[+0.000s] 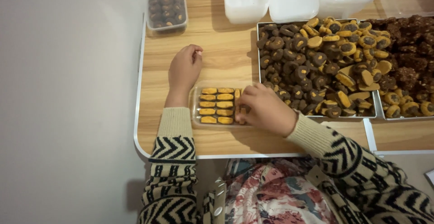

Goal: Arranging various types of cookies from large trays into smaller plastic containers for packaging.

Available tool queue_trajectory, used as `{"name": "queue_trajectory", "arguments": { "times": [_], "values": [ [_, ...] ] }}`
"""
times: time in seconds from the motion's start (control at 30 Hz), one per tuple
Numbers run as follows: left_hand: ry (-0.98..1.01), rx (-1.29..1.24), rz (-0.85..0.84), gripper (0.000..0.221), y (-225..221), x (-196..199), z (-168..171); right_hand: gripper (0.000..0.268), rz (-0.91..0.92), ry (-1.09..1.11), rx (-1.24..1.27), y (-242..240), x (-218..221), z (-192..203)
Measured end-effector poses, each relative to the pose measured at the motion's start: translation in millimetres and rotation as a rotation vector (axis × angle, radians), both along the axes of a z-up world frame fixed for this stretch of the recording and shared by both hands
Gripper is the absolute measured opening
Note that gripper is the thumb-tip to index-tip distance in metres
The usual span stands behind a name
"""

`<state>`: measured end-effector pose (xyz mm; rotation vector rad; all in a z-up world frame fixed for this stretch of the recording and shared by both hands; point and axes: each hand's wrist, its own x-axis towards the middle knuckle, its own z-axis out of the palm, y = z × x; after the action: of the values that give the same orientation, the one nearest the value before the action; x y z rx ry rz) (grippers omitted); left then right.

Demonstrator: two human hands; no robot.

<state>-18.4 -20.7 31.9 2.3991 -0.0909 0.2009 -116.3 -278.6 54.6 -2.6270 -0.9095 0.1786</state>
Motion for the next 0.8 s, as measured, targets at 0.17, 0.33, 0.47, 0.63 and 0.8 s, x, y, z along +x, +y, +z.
{"name": "queue_trajectory", "arguments": {
  "times": [0.17, 0.33, 0.47, 0.63, 0.8],
  "values": [
    [0.019, -0.002, -0.007, 0.020, -2, 0, 0, 0.078, 0.020, 0.043, -0.224, 1, -18, 9],
    [0.019, 0.004, -0.010, 0.021, 0, 5, -8, 0.084, 0.010, 0.074, -0.254, 2, -19, 1],
    [0.000, -0.001, -0.023, 0.020, -2, 2, -2, 0.073, -0.010, 0.080, -0.215, 2, -17, 1],
    [0.009, -0.004, -0.007, 0.020, -2, 2, -2, 0.071, -0.022, 0.100, -0.198, 2, -17, -3],
    [0.009, 0.013, -0.015, 0.020, -2, 4, -5, 0.069, -0.020, 0.103, -0.202, 4, -17, -1]
  ]
}}
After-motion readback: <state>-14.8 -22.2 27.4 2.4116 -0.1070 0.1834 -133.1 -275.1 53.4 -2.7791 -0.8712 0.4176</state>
